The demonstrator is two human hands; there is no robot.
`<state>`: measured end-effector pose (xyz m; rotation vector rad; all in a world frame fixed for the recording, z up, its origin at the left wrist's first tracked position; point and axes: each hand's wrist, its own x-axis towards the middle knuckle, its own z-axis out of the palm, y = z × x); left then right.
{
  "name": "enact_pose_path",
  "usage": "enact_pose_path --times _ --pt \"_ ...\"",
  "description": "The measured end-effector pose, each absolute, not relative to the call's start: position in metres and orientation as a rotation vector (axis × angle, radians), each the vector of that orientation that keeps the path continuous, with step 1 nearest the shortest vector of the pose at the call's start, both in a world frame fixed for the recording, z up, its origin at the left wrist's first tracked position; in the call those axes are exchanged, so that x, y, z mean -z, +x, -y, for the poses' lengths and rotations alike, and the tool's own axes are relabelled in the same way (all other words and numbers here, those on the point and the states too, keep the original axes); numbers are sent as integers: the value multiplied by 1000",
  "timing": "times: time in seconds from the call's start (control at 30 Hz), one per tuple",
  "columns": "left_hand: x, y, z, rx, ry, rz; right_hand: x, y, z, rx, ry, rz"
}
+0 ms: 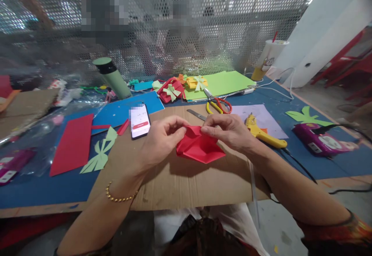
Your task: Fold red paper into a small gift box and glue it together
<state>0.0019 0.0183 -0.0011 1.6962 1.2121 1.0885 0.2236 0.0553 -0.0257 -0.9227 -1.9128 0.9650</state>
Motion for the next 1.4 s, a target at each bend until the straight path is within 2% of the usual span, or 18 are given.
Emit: enact_pose_path --times 0.53,0.83,1.13,1.4 --pt "9 4 -23 -1096 1362 -1117 20 223 -50 -613 -812 2070" --pt "5 9 -18 -1163 1549 -1243 20 223 -50 -676 -802 2063" --pt "7 5 -22 -1119 1396 -1200 20 224 -50 -672 -800 2088" --pt "9 6 -19 -1136 1638 -1295 20 222 -50 -699 -808 2073"
